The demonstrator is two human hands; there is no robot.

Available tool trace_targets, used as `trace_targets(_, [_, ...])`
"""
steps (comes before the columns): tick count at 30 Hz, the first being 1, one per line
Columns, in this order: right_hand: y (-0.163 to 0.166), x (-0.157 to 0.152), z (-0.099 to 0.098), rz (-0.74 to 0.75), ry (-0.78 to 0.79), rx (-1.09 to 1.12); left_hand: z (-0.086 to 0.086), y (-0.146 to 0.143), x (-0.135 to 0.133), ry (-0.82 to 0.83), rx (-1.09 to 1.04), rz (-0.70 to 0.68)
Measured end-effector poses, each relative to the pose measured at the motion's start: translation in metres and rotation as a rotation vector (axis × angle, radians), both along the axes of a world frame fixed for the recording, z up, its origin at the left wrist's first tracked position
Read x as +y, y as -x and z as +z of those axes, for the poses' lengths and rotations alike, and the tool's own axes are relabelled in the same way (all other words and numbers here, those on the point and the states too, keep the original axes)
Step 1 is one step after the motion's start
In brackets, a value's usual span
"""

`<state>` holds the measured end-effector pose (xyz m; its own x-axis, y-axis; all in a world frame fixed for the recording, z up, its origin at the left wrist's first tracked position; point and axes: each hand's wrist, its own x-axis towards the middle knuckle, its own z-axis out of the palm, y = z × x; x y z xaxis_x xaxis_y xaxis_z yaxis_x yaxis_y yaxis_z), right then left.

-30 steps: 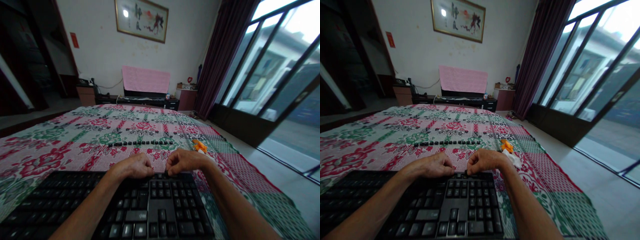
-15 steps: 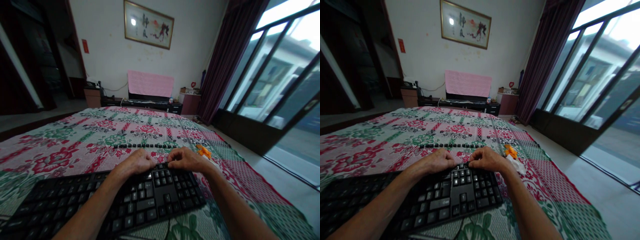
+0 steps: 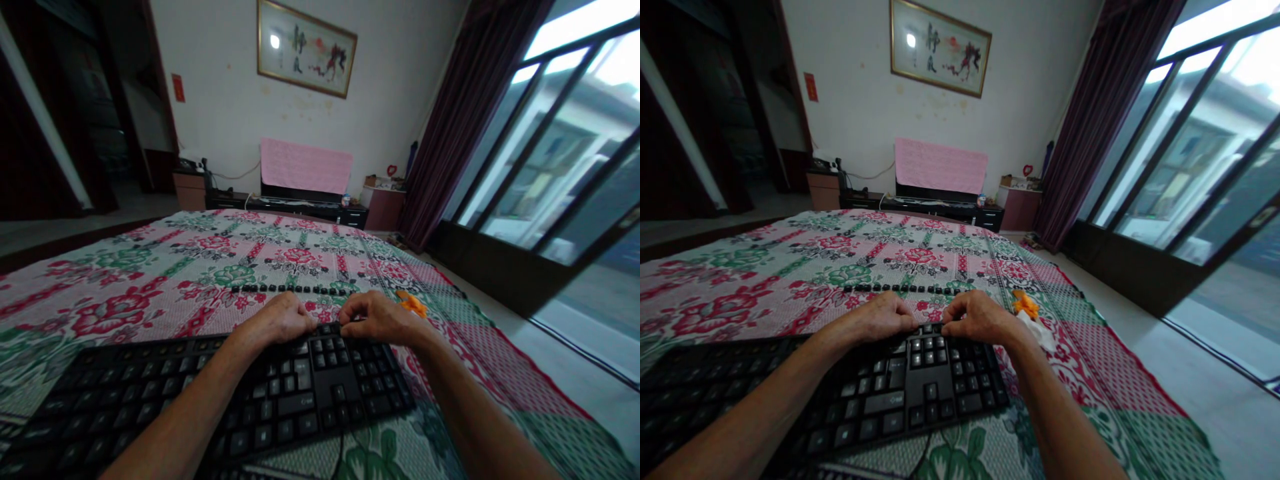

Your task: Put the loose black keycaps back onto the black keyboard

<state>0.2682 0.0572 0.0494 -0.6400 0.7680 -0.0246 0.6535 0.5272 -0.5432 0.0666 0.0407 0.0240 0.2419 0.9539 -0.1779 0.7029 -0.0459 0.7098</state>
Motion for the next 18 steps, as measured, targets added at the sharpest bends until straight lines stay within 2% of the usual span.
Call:
trace_targets(11, [0.005,-0.001,0.001,0.022,-0.089,-0.097,0.003,-0.002,-0.003,0.013,0.045,0.019])
trace_targets(18, [0.013,-0.006,0.009,-0.020,-0.138,-0.168,0.006,-0.004,-0.004,0.003,0.066,0.008])
